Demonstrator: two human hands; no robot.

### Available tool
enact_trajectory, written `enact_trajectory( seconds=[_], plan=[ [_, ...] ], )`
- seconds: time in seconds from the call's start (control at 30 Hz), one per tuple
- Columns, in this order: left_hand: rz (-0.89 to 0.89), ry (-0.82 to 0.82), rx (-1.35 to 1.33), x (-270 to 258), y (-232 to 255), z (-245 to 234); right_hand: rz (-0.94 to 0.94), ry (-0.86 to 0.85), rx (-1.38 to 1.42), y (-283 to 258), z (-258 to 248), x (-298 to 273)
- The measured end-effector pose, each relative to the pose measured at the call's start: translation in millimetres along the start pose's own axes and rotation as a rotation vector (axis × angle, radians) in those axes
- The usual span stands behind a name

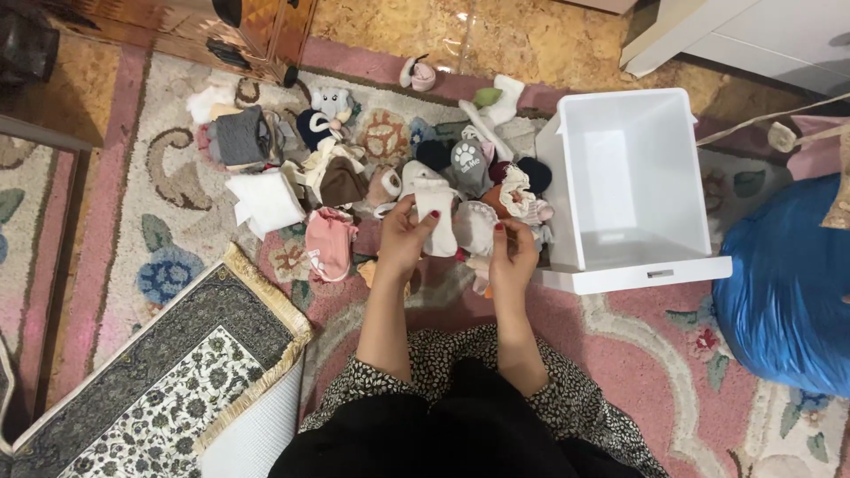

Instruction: Sort and organize socks and small items of clothing into pairs on the floor.

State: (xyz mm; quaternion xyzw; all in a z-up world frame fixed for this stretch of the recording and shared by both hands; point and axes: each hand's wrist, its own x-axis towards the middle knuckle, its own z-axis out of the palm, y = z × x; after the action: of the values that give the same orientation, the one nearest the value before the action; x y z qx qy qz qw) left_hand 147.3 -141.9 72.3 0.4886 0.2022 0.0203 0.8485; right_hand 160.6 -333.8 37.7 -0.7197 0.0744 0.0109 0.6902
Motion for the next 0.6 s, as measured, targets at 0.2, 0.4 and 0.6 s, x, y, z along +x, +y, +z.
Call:
enact_trajectory(
  seconds=[0.2, 0.4, 0.6],
  plan=[
    [0.091, 0.194, -0.031, 12.2, -28.1, -3.9, -0.046, -0.238, -0.136, -15.4, 19.1, -9.1],
    [0.227, 0.48, 0.117, 4.1, 26.7, -31.3, -0.035, -0.12, -0.51, -23.1, 14.2, -7.7],
    [0.412, 0.335, 0.452, 9.1, -4.4, -45.2, -0.356, -0.485, -0.965, -16.4, 63.5, -31.0]
  ],
)
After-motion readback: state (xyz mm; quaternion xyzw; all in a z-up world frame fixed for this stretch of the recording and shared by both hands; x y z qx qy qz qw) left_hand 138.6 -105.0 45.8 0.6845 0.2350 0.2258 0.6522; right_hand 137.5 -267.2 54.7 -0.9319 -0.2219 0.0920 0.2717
